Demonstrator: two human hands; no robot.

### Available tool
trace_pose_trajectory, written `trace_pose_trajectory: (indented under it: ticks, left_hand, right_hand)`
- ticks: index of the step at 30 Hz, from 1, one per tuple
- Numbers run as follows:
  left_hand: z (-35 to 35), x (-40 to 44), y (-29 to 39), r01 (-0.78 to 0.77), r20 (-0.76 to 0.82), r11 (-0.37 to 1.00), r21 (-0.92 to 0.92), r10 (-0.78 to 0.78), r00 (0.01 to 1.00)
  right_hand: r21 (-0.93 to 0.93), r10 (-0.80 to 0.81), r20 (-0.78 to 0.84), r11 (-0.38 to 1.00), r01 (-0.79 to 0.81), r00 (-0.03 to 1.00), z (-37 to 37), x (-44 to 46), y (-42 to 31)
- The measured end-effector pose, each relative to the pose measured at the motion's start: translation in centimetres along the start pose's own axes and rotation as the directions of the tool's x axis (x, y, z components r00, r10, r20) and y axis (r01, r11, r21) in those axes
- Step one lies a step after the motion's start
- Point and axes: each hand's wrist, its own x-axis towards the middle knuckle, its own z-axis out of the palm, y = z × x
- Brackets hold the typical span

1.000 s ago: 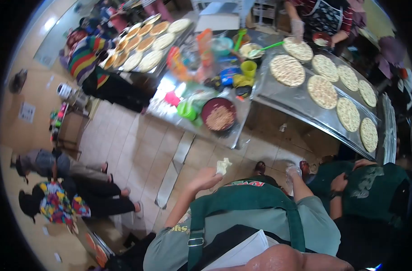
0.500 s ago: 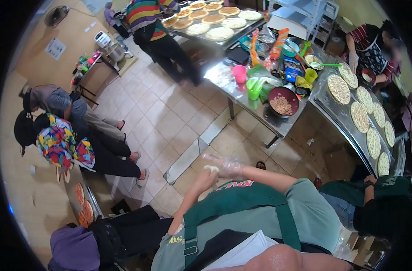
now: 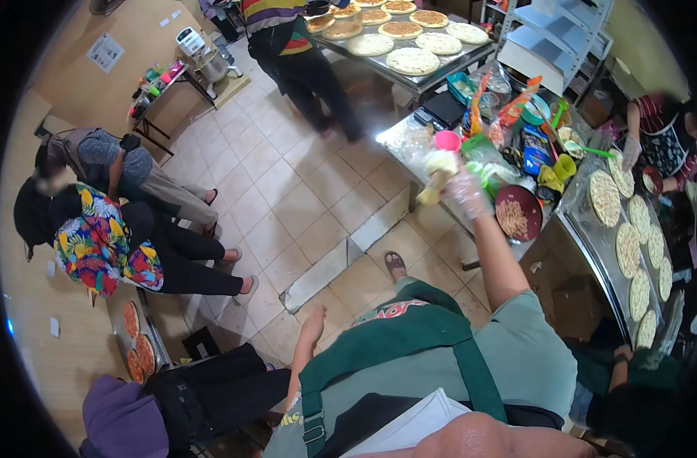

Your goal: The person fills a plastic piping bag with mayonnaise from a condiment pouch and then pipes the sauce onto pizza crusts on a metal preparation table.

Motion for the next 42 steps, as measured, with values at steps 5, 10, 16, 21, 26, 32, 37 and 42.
trace_pose_trajectory:
  ticks: [5, 10, 16, 21, 26, 32, 37, 42]
  left_hand:
    - [-0.9, 6.9, -7.2, 0.086, -0.08, 0.959, 0.27, -0.067, 0.995]
    - [-1.6, 10.2, -4.5, 0.111, 0.024, 0.954, 0.278, -0.123, 0.992]
    - [-2.2, 11.1, -2.8, 0.151, 0.122, 0.952, 0.267, -0.189, 0.974]
    - [-1.4, 14.7, -3.1, -0.282, 0.093, 0.877, 0.39, 0.267, 0.959]
    - [-2.6, 15.7, 4.2, 0.063, -0.03, 0.983, 0.17, -0.059, 0.998]
    - [-3.9, 22.1, -7.9, 0.001, 0.007, 0.951, 0.309, -0.004, 1.0]
    - [-5.4, 24.8, -11.5, 0.134, 0.102, 0.928, 0.347, -0.179, 0.979]
    - [-8.4, 27.3, -9.9, 0.231, 0.04, 0.973, -0.026, -0.23, 0.972]
  right_hand:
    - [0.435, 0.109, -0.165, 0.9, -0.027, 0.98, 0.5, 11.3, 6.6]
    - [0.59, 0.283, -0.131, 0.792, -0.154, 0.95, 2.4, 15.6, 8.4]
    - [-0.46, 0.3, -0.008, 0.846, -0.27, 0.954, 6.9, 16.7, 12.2]
    - [-0.567, 0.281, 0.154, 0.81, -0.149, 0.947, 5.4, 16.6, 11.5]
    - [-0.419, -0.157, -0.181, 0.906, 0.068, 0.971, 7.1, 16.3, 18.7]
    - [-0.238, -0.089, 0.117, 0.964, 0.115, 0.989, 5.0, 17.7, 9.9]
    - [0.124, -0.207, 0.534, 0.978, 0.166, 0.82, 14.2, 21.0, 9.6]
    - [-0.07, -0.141, 0.785, 0.947, 0.313, 0.603, 22.8, 22.9, -4.3]
